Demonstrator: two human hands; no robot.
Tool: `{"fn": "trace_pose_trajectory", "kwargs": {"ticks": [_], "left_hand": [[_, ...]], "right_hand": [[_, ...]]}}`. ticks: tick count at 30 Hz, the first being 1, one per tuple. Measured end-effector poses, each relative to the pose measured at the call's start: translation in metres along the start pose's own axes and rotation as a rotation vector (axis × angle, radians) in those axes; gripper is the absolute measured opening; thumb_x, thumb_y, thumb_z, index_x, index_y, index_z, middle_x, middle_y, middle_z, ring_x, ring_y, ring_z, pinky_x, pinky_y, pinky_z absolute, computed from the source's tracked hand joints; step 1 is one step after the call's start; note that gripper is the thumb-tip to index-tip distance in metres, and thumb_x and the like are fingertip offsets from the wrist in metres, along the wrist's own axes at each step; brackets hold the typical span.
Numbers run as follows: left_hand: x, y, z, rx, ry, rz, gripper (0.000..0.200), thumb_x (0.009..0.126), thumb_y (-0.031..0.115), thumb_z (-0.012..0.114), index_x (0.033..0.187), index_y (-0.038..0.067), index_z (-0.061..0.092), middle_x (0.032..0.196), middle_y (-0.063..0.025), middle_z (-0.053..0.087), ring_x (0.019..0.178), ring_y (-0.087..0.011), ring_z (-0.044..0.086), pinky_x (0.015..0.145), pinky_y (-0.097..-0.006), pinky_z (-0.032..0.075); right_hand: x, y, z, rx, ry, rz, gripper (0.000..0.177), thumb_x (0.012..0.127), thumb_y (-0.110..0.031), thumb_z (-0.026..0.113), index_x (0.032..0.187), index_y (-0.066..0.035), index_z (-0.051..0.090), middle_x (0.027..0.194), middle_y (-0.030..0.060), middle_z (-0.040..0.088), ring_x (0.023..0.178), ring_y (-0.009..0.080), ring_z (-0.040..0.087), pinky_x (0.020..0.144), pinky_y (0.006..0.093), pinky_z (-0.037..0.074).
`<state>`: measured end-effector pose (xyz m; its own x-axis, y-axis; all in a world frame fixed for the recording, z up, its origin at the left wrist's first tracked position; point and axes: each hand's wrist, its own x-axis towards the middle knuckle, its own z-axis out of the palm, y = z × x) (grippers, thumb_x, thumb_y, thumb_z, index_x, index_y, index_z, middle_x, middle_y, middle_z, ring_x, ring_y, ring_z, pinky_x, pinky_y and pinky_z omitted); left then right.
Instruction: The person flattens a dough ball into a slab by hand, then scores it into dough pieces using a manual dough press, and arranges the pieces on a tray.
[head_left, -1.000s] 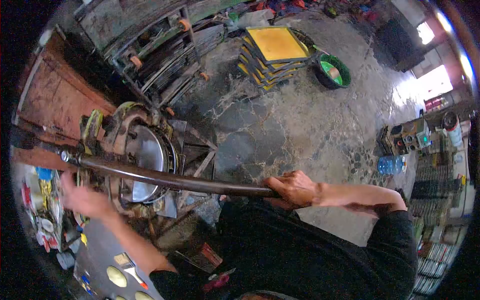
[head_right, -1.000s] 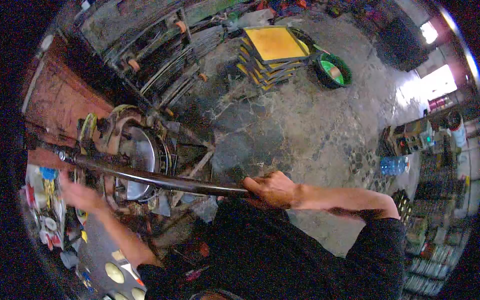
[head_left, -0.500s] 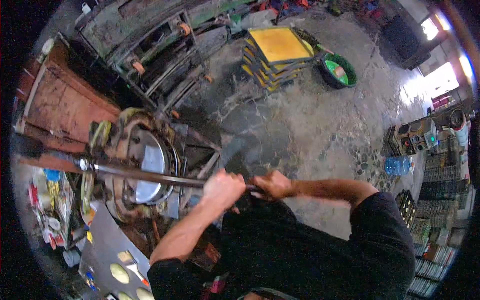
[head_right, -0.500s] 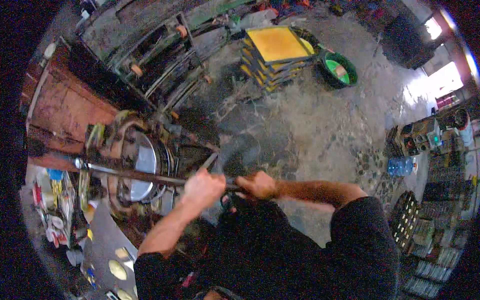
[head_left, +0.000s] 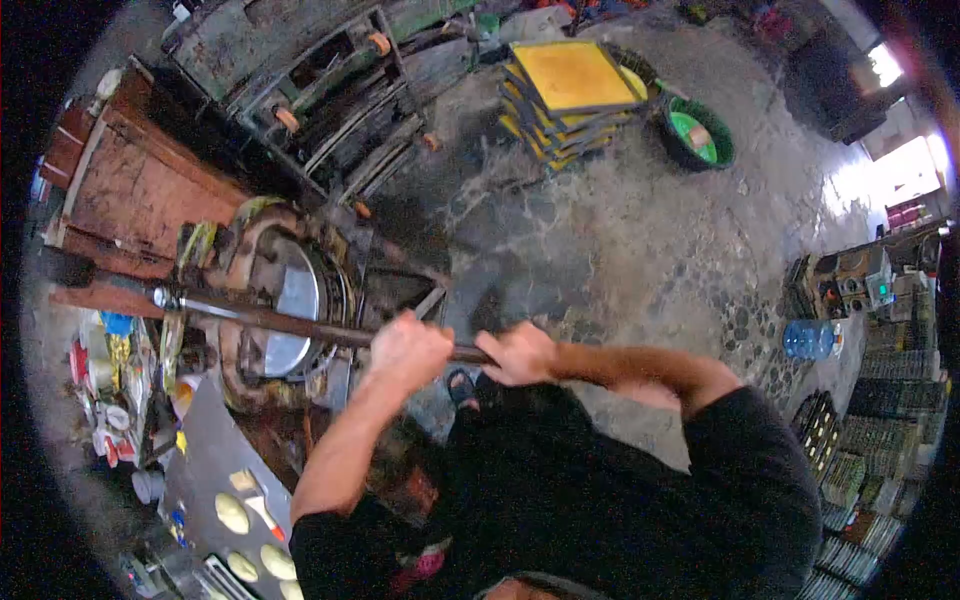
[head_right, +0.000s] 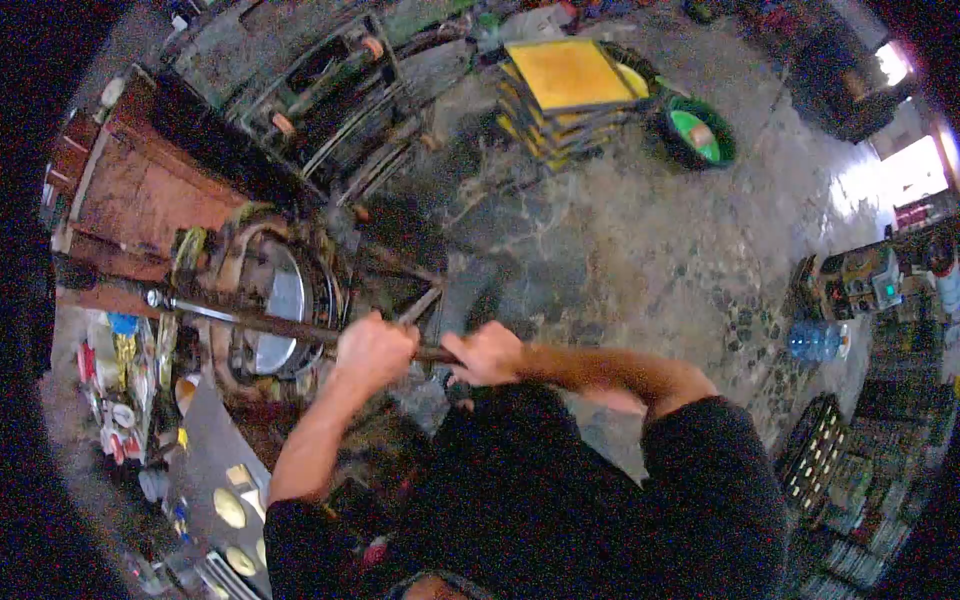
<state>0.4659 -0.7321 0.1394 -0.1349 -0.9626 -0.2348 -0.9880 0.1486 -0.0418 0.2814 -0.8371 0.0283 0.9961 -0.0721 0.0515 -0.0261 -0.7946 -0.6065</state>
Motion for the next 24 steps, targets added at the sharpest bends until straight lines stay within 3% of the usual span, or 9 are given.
{"fn": "trace_pose_trajectory", "kwargs": {"ticks": [4, 9, 11, 14, 17, 19, 21, 23, 24], "left_hand": [[-0.013, 0.002, -0.004, 0.066, -0.04, -0.025, 0.009, 0.071, 0.016, 0.065, 0.078, 0.011, 0.062, 0.076, -0.0085, 0.069, 0.07, -0.0212, 0.068, 0.072, -0.0352, 0.05], [-0.047, -0.004, -0.074, 0.088, 0.514, 0.122, 0.02, 0.062, 0.017, 0.071, 0.068, 0.014, 0.052, 0.064, -0.0003, 0.058, 0.059, -0.0206, 0.059, 0.061, -0.0335, 0.046], [-0.07, -0.031, -0.126, 0.116, 0.771, 0.124, 0.021, 0.057, 0.018, 0.072, 0.07, 0.016, 0.055, 0.065, 0.0002, 0.056, 0.058, -0.0207, 0.055, 0.058, -0.0346, 0.045], [-0.102, -0.105, -0.191, 0.185, 0.995, 0.012, 0.021, 0.062, 0.016, 0.071, 0.083, 0.013, 0.066, 0.076, -0.0046, 0.064, 0.067, -0.0242, 0.061, 0.062, -0.0341, 0.048], [-0.162, -0.17, -0.248, 0.122, 1.308, -0.685, 0.035, 0.08, 0.027, 0.07, 0.1, 0.0, 0.064, 0.095, -0.0106, 0.067, 0.087, -0.0282, 0.065, 0.077, -0.0382, 0.051], [-0.172, -0.178, -0.282, -0.052, 1.557, -0.56, 0.012, 0.084, 0.015, 0.069, 0.084, 0.003, 0.064, 0.07, -0.0011, 0.059, 0.068, -0.0075, 0.055, 0.057, -0.0276, 0.044], [-0.199, -0.292, -0.273, 0.16, 1.802, -0.484, 0.019, 0.08, 0.018, 0.072, 0.083, 0.0, 0.065, 0.07, -0.0059, 0.062, 0.068, -0.0126, 0.059, 0.057, -0.0313, 0.047], [-0.236, -0.357, -0.278, -0.173, 1.565, -0.626, 0.038, 0.087, 0.0, 0.048, 0.119, -0.011, 0.03, 0.105, -0.0392, 0.049, 0.095, -0.0428, 0.057, 0.083, -0.0525, 0.044], [-0.242, -0.378, -0.275, -0.263, 1.641, -0.692, 0.034, 0.086, 0.003, 0.051, 0.114, -0.009, 0.036, 0.106, -0.0336, 0.049, 0.098, -0.0422, 0.054, 0.083, -0.0545, 0.042]], "right_hand": [[-0.001, -0.028, -0.029, 0.096, -0.049, 0.046, 0.041, 0.082, -0.037, 0.063, 0.101, -0.004, 0.047, 0.066, 0.0193, 0.062, 0.062, 0.0415, 0.062, 0.058, 0.0507, 0.05], [0.017, -0.089, -0.151, 0.519, -0.324, 0.039, 0.036, 0.089, -0.039, 0.06, 0.088, -0.003, 0.062, 0.07, 0.0148, 0.061, 0.065, 0.0271, 0.063, 0.062, 0.0413, 0.049], [0.052, -0.109, -0.198, 0.489, -0.248, -0.269, 0.056, 0.096, -0.053, 0.043, 0.087, -0.001, 0.063, 0.068, 0.0089, 0.059, 0.058, 0.0189, 0.053, 0.058, 0.036, 0.044], [0.113, -0.178, -0.263, 1.065, -0.311, 0.082, 0.107, 0.078, -0.085, 0.004, 0.088, 0.005, 0.061, 0.054, 0.0099, 0.057, 0.043, 0.0157, 0.055, 0.038, 0.0289, 0.042], [0.179, -0.193, -0.266, 1.195, -0.027, -0.517, 0.079, 0.095, -0.064, 0.022, 0.091, 0.004, 0.062, 0.056, 0.008, 0.058, 0.049, 0.0166, 0.058, 0.04, 0.0257, 0.044], [0.2, -0.193, -0.239, 1.057, 0.12, -0.357, 0.073, 0.098, -0.058, 0.025, 0.089, 0.003, 0.063, 0.053, 0.0069, 0.056, 0.045, 0.0147, 0.055, 0.037, 0.0244, 0.041], [0.213, -0.159, -0.188, 0.767, -0.032, -0.117, 0.046, 0.099, -0.041, 0.041, 0.086, -0.002, 0.064, 0.055, 0.0045, 0.056, 0.04, 0.0091, 0.049, 0.033, 0.0211, 0.035], [0.231, -0.11, -0.111, 0.757, -0.273, 0.16, 0.025, 0.097, -0.025, 0.049, 0.091, -0.004, 0.062, 0.059, 0.0039, 0.057, 0.043, 0.0078, 0.049, 0.039, 0.0214, 0.038], [0.235, -0.08, -0.059, 0.77, -0.329, 0.3, 0.026, 0.097, -0.028, 0.051, 0.093, -0.005, 0.062, 0.059, 0.0017, 0.057, 0.048, 0.0073, 0.051, 0.043, 0.0211, 0.041]]}}
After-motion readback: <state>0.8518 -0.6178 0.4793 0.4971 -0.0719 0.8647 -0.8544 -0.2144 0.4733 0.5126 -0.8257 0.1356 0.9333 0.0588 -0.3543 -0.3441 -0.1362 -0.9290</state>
